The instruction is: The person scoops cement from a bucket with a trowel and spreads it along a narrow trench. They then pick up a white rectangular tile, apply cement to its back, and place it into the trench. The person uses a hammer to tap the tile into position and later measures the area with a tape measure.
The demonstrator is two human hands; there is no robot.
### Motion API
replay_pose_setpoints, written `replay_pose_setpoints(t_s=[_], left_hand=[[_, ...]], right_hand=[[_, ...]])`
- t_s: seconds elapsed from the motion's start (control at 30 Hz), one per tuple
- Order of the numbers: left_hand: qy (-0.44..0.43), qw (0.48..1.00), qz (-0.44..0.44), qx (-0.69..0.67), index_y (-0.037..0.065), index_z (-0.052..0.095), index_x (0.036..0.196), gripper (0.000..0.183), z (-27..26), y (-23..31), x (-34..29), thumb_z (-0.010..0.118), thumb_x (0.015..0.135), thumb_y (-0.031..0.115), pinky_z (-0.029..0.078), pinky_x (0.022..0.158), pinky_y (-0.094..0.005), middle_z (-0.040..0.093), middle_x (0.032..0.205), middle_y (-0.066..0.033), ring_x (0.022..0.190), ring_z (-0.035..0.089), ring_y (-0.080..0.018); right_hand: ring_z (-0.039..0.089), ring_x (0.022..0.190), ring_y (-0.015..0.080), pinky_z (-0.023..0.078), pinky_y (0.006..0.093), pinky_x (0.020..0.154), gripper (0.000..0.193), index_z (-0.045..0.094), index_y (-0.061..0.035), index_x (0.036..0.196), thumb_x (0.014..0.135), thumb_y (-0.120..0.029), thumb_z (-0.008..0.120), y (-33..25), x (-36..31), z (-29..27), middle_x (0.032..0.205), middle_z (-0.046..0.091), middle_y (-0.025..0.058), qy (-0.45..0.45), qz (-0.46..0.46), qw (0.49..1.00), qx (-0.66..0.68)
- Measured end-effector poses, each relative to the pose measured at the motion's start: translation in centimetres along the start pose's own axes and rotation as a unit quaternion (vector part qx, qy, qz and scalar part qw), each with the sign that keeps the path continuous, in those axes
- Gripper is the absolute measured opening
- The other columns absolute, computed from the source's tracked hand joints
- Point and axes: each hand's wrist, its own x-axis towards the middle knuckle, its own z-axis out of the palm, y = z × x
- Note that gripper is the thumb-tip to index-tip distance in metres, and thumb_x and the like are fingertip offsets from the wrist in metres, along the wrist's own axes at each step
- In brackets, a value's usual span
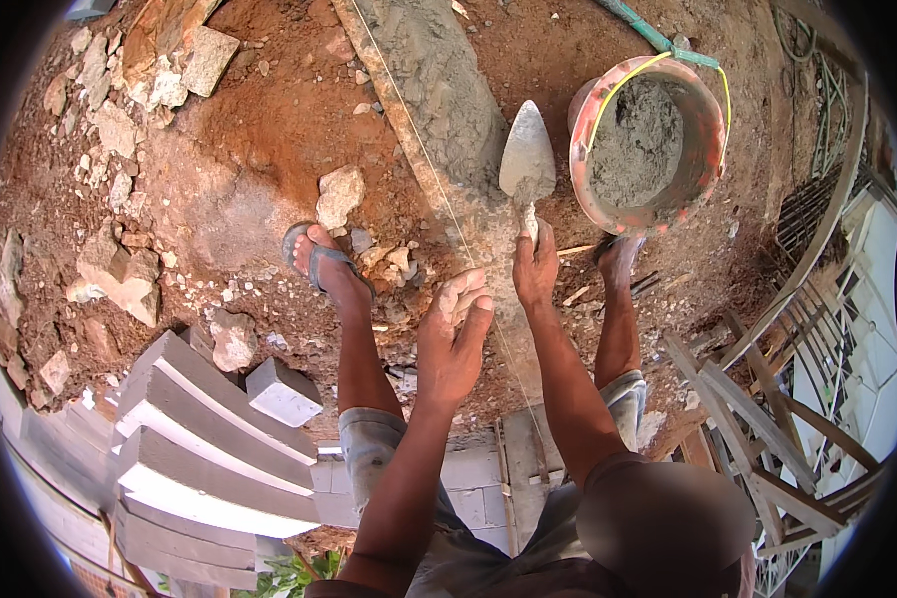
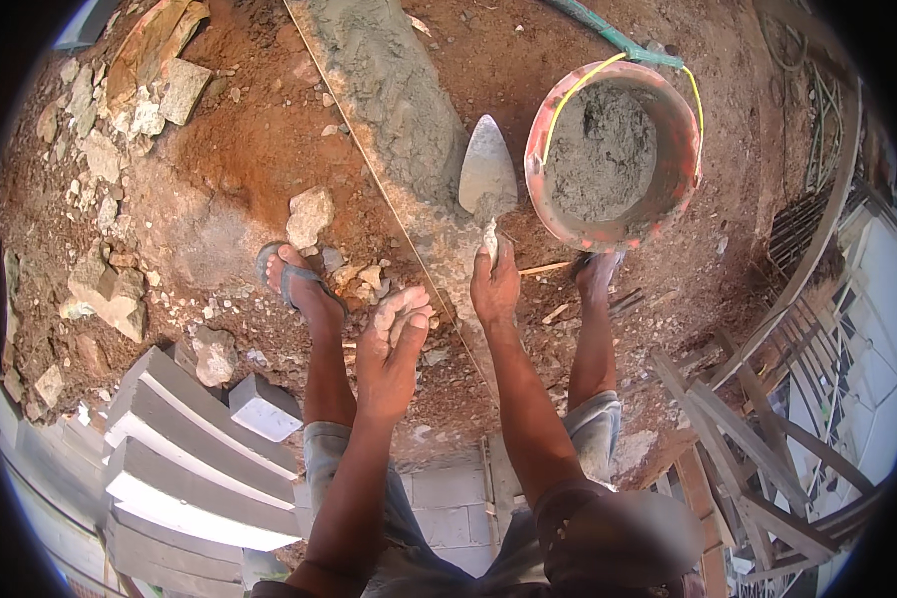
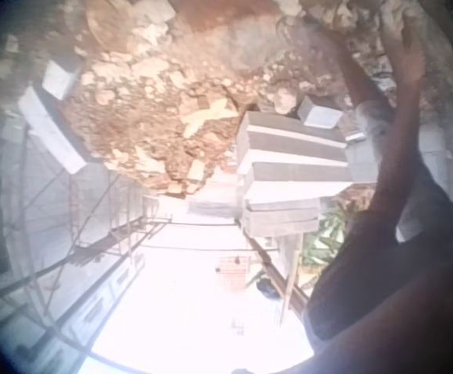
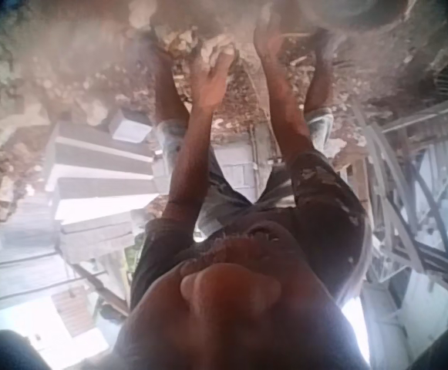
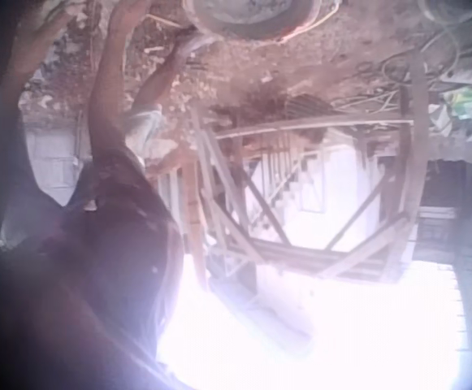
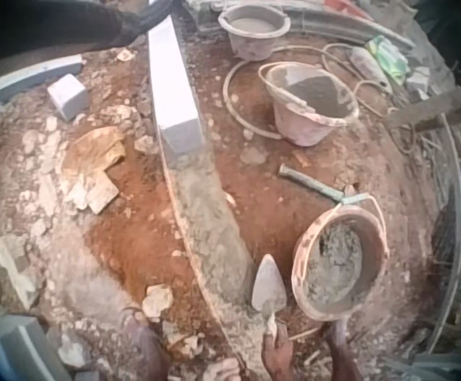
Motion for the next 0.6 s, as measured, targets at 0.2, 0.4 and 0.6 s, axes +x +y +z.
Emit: replay_pose_setpoints(t_s=[0.2,0.4,0.6], left_hand=[[-0.026,1.000,0.001,-0.006,-0.005,0.053,0.135,0.043,0.0,0.5,0.3,0.061,0.101,0.020,0.047,0.101,-0.0356,0.062,0.130,-0.0183,0.120,0.060,-0.0242],[-0.021,1.000,-0.004,-0.005,-0.005,0.052,0.135,0.043,-0.3,0.7,-0.2,0.061,0.101,0.020,0.047,0.103,-0.0366,0.062,0.129,-0.0206,0.122,0.060,-0.0264],[-0.034,0.999,0.010,0.014,-0.005,0.054,0.134,0.039,0.2,1.2,-0.7,0.060,0.101,0.016,0.048,0.099,-0.0324,0.064,0.124,-0.0145,0.115,0.060,-0.0189]], right_hand=[[0.063,0.096,0.0514,0.050,0.0582,0.081,0.049,0.053,-0.0033,0.129,0.101,-0.043,0.045,2.1,-0.8,-2.0,0.097,0.067,0.0314,-0.125,0.006,0.964,-0.237],[0.062,0.103,0.0522,0.049,0.0562,0.090,0.053,0.052,-0.0023,0.135,0.103,-0.044,0.042,-6.4,-0.7,-6.0,0.107,0.065,0.0341,-0.173,-0.026,0.951,-0.254],[0.058,0.114,0.0510,0.048,0.0540,0.096,0.054,0.055,0.0043,0.130,0.104,-0.042,0.043,-6.5,4.5,-2.6,0.115,0.062,0.0358,-0.165,-0.070,0.957,-0.227]])
